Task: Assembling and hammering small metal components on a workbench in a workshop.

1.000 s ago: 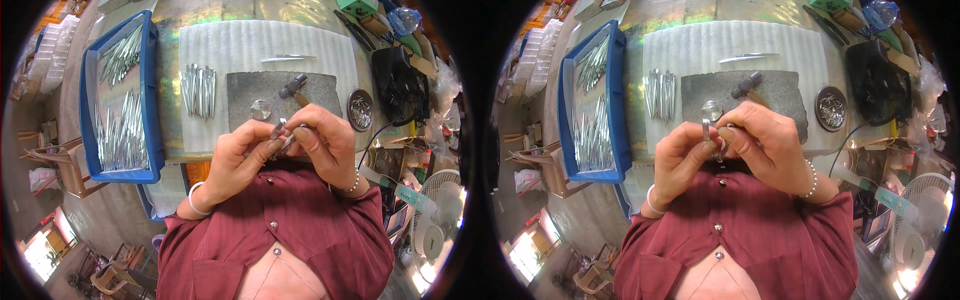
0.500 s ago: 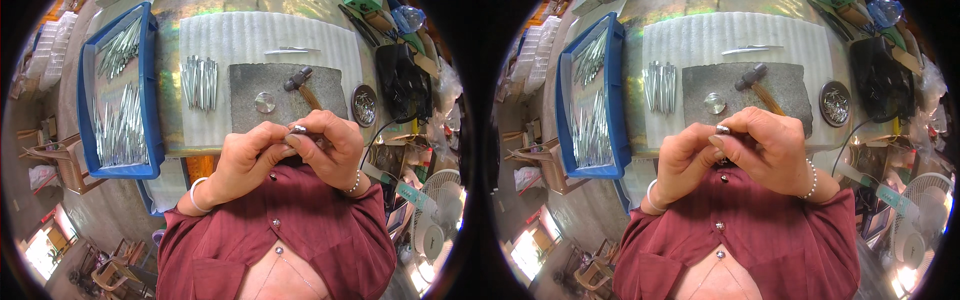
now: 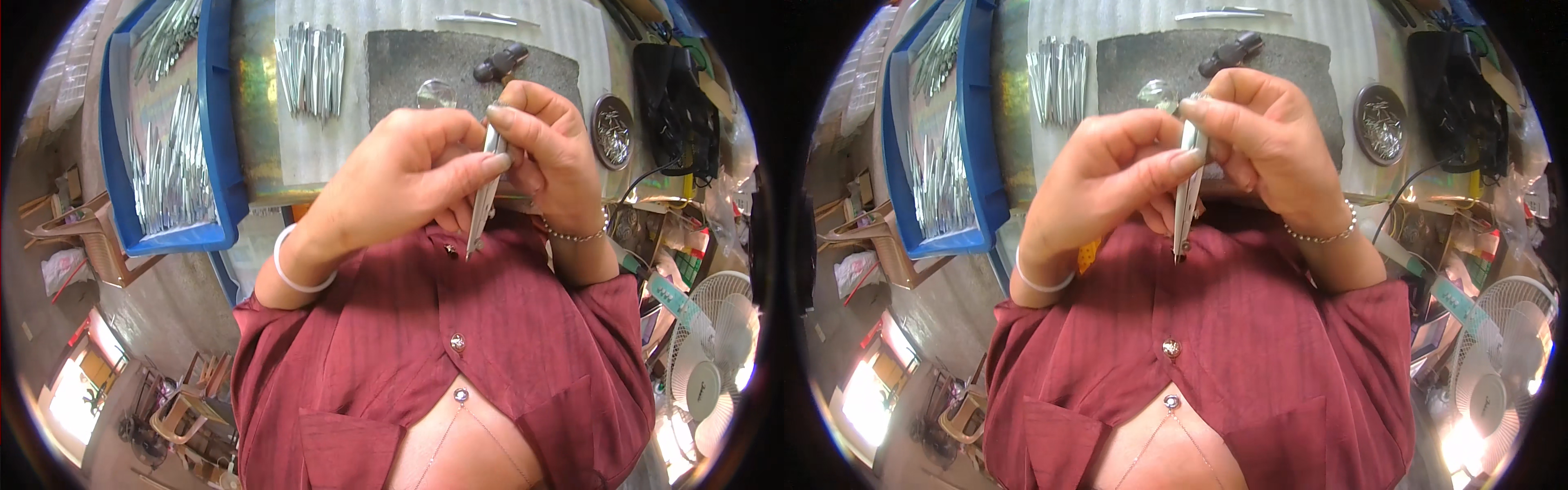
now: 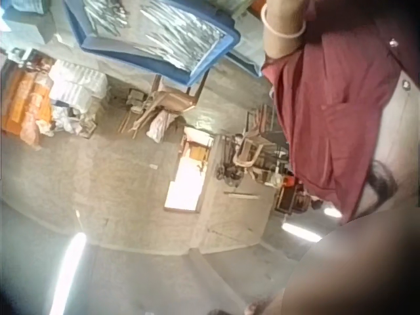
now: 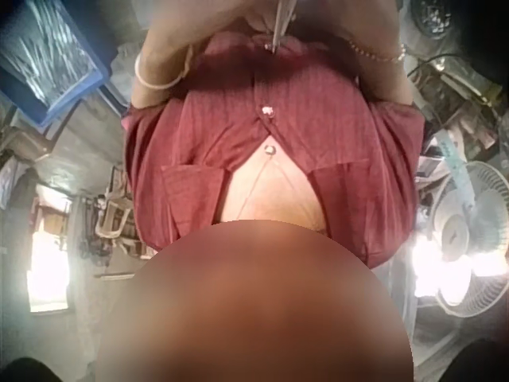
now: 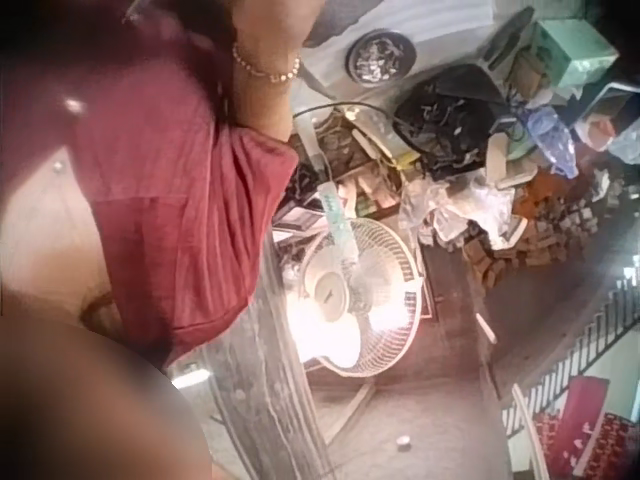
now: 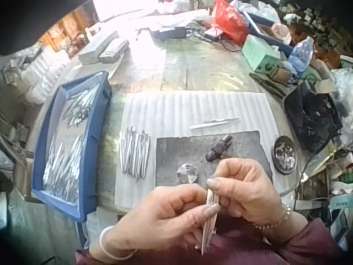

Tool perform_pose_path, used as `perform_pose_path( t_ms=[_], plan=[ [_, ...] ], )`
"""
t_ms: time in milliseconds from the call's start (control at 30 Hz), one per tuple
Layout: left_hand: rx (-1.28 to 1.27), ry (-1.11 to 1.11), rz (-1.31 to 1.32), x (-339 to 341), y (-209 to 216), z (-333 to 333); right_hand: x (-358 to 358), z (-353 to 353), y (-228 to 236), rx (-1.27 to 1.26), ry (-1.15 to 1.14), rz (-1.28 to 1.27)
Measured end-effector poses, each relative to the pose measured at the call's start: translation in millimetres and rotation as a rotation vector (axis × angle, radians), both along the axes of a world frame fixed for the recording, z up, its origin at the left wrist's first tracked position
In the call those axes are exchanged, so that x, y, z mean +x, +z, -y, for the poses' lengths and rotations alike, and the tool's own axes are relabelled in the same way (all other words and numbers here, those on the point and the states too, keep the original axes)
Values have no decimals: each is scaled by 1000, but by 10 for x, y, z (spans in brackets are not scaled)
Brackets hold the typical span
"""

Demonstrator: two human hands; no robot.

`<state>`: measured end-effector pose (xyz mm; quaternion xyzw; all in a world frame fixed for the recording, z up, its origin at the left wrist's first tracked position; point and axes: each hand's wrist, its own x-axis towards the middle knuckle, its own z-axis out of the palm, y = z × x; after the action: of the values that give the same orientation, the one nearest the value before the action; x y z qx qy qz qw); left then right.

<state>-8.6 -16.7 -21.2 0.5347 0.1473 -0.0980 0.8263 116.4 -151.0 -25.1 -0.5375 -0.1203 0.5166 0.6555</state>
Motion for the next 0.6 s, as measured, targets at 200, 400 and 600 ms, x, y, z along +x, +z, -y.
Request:
perform_pose_path(
  t_ms=[200,400,600],
  plan=[
    [-56,-31,-68,120,-4,-5,55,51,-119,18,-44,-139],
    [-36,-45,-75,142,-20,42,21,129,-156,26,-87,-136],
    [-27,-58,-76,148,-32,61,-27,154,-169,35,-129,-129]
  ],
)
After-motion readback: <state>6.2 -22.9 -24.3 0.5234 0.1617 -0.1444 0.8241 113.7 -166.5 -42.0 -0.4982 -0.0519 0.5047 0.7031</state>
